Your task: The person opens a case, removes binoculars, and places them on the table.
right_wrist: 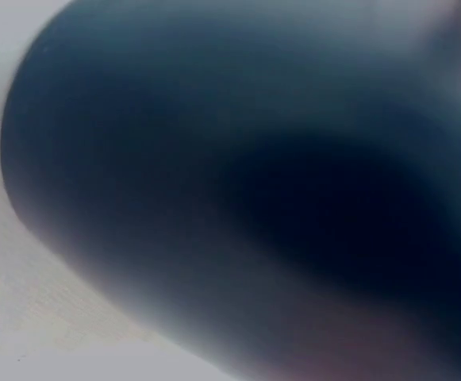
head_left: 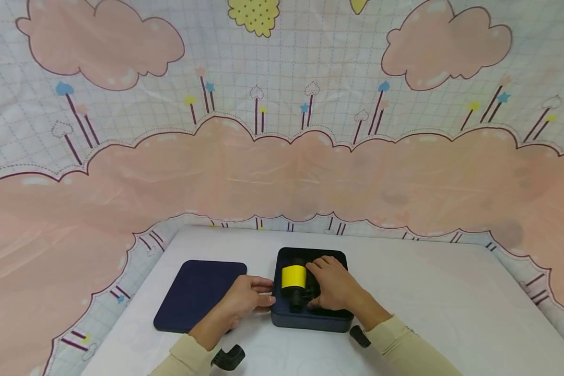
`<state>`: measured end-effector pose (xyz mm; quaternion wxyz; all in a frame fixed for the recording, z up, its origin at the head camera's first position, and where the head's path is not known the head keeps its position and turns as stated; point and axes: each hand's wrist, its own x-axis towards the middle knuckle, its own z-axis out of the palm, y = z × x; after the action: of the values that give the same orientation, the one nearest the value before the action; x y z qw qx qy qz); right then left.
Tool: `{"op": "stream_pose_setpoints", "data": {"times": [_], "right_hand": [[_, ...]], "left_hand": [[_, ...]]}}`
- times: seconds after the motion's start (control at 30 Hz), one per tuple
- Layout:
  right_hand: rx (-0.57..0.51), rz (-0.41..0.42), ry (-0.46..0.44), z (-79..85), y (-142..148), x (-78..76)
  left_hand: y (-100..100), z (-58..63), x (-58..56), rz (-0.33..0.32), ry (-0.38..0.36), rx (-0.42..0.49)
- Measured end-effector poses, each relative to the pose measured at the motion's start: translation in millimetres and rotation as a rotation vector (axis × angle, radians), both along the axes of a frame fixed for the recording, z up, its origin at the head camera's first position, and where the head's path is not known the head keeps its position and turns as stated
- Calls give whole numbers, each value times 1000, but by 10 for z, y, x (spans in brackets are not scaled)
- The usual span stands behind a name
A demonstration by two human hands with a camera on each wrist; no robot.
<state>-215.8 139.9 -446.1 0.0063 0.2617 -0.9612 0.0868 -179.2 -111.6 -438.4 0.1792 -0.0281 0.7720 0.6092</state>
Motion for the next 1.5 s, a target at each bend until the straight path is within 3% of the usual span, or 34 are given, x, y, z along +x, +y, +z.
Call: {"op": "stream_pose_setpoints", "data": {"times": [0.5, 1.17, 1.5], "right_hand": [[-18, 11, 37, 0, -4, -19], [-19, -27, 9, 262, 8, -7], [-41, -3, 25, 433, 109, 25]], "left_hand": [[-4, -28, -8, 5, 7, -3], [-21, -27, -46, 40, -32, 45], [-16, -21, -52, 45, -36, 55]]}}
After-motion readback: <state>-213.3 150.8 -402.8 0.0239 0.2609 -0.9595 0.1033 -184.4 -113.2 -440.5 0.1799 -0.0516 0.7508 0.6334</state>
